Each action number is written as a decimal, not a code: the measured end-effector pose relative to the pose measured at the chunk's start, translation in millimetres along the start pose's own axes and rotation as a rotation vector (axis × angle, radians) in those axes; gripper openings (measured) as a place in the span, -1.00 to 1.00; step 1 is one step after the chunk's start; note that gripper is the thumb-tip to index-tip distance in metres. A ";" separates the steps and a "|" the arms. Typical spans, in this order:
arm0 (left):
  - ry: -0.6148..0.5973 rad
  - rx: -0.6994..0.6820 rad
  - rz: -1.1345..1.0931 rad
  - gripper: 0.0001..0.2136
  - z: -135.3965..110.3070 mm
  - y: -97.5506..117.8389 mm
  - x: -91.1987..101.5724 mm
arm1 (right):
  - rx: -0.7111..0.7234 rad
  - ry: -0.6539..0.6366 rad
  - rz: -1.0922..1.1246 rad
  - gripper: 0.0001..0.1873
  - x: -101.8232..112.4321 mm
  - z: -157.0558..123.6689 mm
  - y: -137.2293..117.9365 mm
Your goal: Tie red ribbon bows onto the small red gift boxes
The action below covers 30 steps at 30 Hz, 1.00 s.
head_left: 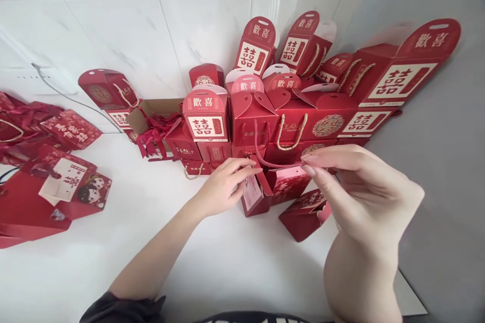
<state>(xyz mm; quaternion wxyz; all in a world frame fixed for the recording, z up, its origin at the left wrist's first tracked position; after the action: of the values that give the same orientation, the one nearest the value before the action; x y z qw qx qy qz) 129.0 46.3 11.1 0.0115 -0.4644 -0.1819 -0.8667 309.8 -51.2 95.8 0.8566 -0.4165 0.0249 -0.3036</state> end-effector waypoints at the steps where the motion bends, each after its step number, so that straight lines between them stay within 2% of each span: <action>1: -0.017 0.001 -0.009 -0.56 1.6 0.0 -2.8 | -0.028 -0.011 0.012 -0.71 -0.3 0.8 2.0; 4: -0.029 0.021 -0.029 -0.80 5.1 7.7 -11.3 | -0.085 -0.023 0.022 -0.74 -3.3 2.3 7.0; 8: -0.009 0.108 0.137 -0.68 4.9 19.9 -18.8 | -0.122 -0.018 0.027 -0.81 -8.1 1.6 11.5; 10: -0.038 0.154 0.151 -0.81 1.7 20.3 -18.0 | -0.163 -0.039 0.068 -0.84 -12.1 0.1 16.0; 12: -0.084 0.189 0.074 -0.94 -4.2 15.5 -12.0 | -0.207 -0.088 0.114 -0.86 -18.3 -1.7 21.3; 16: -0.081 0.306 0.047 -0.77 -24.2 -9.6 20.1 | -0.264 -0.231 0.156 -0.90 -36.1 -4.1 28.2; 19: -0.129 0.363 0.048 -0.70 -38.9 -28.0 36.9 | -0.256 -0.401 0.073 -0.93 -54.5 -6.1 28.3; 24: -0.146 0.361 0.039 -0.80 -46.9 -38.1 48.0 | -0.134 -0.669 -0.079 -0.87 -83.8 -16.0 24.0; 27: -0.145 0.405 -0.023 -0.80 -46.6 -39.2 48.1 | -0.095 -0.750 -0.133 -0.87 -95.8 -23.7 24.5; 30: -0.160 0.493 -0.120 -0.78 -46.8 -43.4 44.7 | -0.128 -0.812 -0.132 -0.87 -105.1 -30.1 27.8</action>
<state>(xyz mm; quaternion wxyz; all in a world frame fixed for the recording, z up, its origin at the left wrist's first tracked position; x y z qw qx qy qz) 57.9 78.3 10.6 0.0587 -0.5028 -0.4150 -0.7560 229.2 -2.3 33.9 0.7480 -0.5554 -0.3228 -0.1667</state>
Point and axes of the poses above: each hand's wrist, its own z-axis towards the middle knuckle, its own x-axis out of the back of the hand, y = z × x, the point moved 6 cm from there along z, towards the middle knuckle, and after that the axes turned 12 degrees about -x, right-handed, at the moved point
